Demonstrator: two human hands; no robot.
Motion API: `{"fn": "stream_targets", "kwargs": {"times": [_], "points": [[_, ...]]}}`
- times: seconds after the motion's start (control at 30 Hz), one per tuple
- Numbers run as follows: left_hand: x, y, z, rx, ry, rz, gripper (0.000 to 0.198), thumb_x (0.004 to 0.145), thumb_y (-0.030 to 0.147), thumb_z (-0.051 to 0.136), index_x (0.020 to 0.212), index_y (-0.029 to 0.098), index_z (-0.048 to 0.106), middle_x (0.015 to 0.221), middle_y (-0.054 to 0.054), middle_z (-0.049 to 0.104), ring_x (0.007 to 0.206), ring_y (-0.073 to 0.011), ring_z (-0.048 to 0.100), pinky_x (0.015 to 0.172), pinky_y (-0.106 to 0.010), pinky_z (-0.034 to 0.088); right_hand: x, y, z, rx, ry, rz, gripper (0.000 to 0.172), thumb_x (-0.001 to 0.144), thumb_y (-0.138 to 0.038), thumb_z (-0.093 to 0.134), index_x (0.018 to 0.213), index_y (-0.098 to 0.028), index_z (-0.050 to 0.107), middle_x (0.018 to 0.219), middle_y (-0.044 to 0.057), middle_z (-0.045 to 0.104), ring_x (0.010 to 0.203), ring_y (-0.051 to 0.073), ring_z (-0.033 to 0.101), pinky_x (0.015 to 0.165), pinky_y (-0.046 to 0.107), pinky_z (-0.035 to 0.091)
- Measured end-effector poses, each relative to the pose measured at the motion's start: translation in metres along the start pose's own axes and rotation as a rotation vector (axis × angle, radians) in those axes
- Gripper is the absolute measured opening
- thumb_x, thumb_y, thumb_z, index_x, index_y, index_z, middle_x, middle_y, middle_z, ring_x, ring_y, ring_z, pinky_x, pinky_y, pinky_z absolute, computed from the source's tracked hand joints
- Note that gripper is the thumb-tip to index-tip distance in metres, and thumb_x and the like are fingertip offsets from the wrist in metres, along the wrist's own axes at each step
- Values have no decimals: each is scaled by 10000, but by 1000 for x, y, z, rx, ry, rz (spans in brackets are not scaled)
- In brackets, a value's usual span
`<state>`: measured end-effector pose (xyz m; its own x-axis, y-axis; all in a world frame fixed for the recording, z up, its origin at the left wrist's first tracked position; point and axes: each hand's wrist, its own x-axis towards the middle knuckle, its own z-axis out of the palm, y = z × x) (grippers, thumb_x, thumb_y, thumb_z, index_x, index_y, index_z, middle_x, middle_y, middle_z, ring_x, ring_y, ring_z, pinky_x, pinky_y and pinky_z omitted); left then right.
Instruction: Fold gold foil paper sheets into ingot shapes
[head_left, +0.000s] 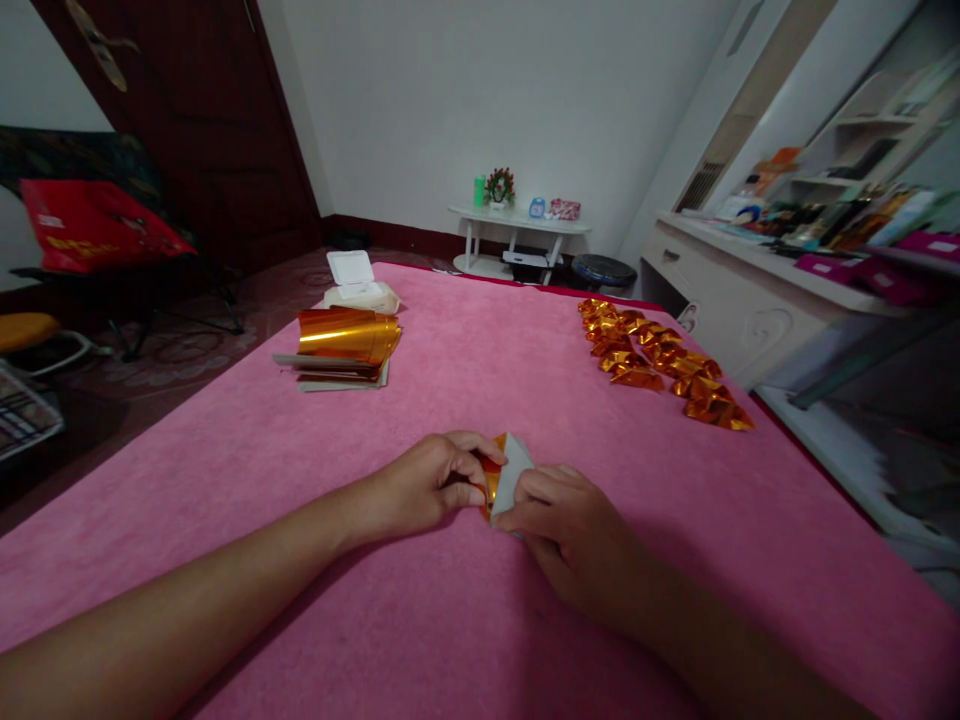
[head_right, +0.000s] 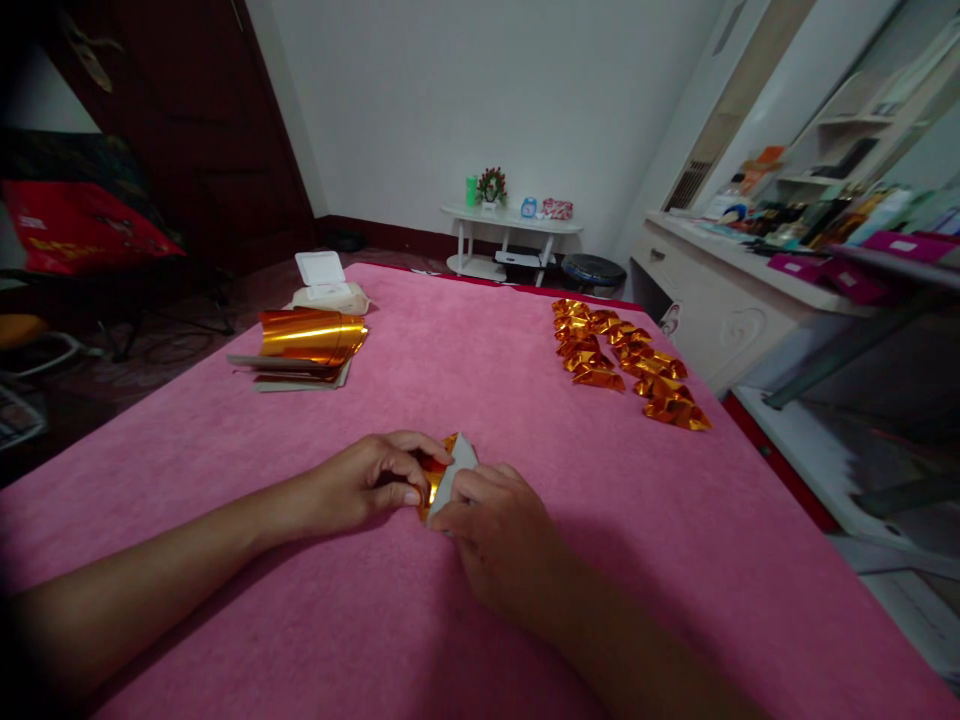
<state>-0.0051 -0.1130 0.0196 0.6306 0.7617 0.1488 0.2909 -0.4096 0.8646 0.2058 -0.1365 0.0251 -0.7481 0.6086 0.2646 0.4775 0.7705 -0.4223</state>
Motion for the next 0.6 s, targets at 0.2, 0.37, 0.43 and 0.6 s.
{"fn": "stream_targets", "kwargs": {"times": [0.2, 0.37, 0.43, 0.6], "points": [[0, 6, -6, 40, -61, -4, 178, 772, 42, 560, 752, 156, 694, 1117, -58, 566, 1012, -161, 542, 911, -293, 433, -4, 1, 3, 3, 16, -19, 215, 823, -67, 472, 890, -189, 636, 730, 13, 506, 715, 149, 435, 661, 282, 289], [0, 7, -6, 54, -67, -1, 177, 773, 48, 560, 760, 163, 694, 1121, -50, 568, 1031, -165, 537, 930, -297, 421, -4, 0, 1, -65, -24, -62, 225, 877, -117, 417, 933, -187, 623, 738, 24, 496, 702, 153, 414, 651, 289, 286], [0, 6, -6, 51, -65, 0, 172, 770, 50, 564, 762, 162, 694, 1124, -53, 571, 1045, -172, 535, 934, -300, 418, -3, 0, 0, -105, -39, -72, 238, 893, -134, 395, 929, -188, 624, 736, 27, 491, 693, 154, 404, 646, 293, 284], [-1, 3, -6, 50, -59, 23, 172, 765, 48, 569, 800, 159, 695, 1134, -61, 572, 1046, -167, 541, 935, -294, 420, -3, 0, 0, -170, -94, -89, 252, 915, -158, 366, 907, -181, 617, 746, 31, 489, 703, 158, 395, 655, 304, 284]]}}
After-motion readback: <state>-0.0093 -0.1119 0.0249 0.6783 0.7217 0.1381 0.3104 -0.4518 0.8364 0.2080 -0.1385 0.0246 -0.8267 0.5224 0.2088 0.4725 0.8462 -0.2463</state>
